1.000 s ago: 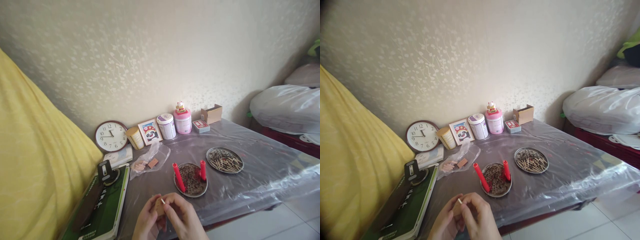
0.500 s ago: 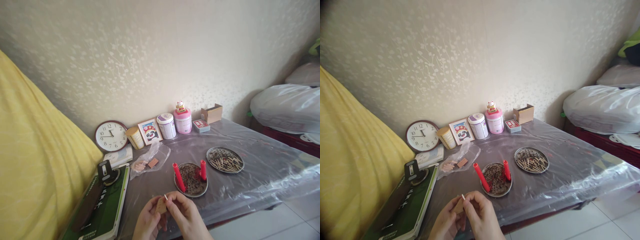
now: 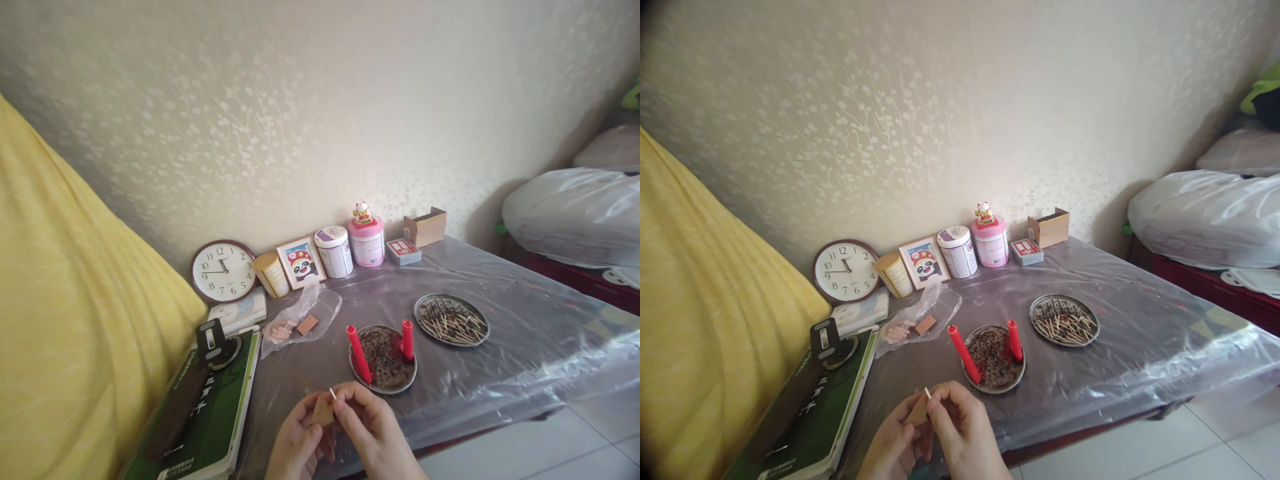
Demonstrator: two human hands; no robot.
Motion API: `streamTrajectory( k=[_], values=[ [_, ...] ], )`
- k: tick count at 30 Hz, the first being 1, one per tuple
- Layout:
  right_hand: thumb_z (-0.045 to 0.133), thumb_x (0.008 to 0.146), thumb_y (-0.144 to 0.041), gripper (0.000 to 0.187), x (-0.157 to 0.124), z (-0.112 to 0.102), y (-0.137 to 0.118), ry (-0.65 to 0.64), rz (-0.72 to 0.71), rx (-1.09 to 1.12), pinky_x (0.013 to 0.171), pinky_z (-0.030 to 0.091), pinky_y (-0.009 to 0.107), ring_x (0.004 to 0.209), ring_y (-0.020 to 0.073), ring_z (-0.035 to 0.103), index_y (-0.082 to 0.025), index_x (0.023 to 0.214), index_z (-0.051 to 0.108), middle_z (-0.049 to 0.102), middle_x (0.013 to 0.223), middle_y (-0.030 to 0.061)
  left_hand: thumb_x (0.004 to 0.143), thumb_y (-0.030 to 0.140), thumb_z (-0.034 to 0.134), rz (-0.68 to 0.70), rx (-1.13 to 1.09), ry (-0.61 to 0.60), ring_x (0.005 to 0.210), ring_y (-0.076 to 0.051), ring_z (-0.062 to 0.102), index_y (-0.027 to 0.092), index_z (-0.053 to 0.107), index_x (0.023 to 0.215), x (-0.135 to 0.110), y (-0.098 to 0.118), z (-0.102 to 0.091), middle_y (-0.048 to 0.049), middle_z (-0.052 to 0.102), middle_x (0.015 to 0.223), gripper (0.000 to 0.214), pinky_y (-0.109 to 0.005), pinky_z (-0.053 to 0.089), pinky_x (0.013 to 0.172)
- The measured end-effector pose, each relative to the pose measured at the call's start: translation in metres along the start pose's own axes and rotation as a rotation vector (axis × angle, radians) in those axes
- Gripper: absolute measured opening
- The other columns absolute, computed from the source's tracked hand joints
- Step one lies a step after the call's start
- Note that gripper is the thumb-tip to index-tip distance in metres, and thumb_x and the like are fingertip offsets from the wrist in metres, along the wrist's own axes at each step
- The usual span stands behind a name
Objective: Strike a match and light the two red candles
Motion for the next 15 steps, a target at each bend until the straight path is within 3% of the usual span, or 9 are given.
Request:
streamTrajectory(
  k=[15],
  values=[
    [0.057,0.089,-0.043,0.028,-0.0006,-0.0012,-0.0012,0.006,-0.002,0.013,0.048,0.046,0.025,0.051,0.0105,0.051,-0.018,0.077,0.052,0.056,0.064,-0.0025,0.061,0.042,0.082,0.009,0.022,0.023,0.055,-0.012,0.055,0.019,0.071,0.101,-0.0028,0.0009,0.0045,-0.0055,0.067,0.073,0.047,-0.024,0.042,0.048]
  ],
)
Point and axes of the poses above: each hand's wrist, its own x-axis towards the middle knuckle, its own z-axis out of the palm, y = z × x, the point moved 3 cm from there along x, towards the middle knuckle
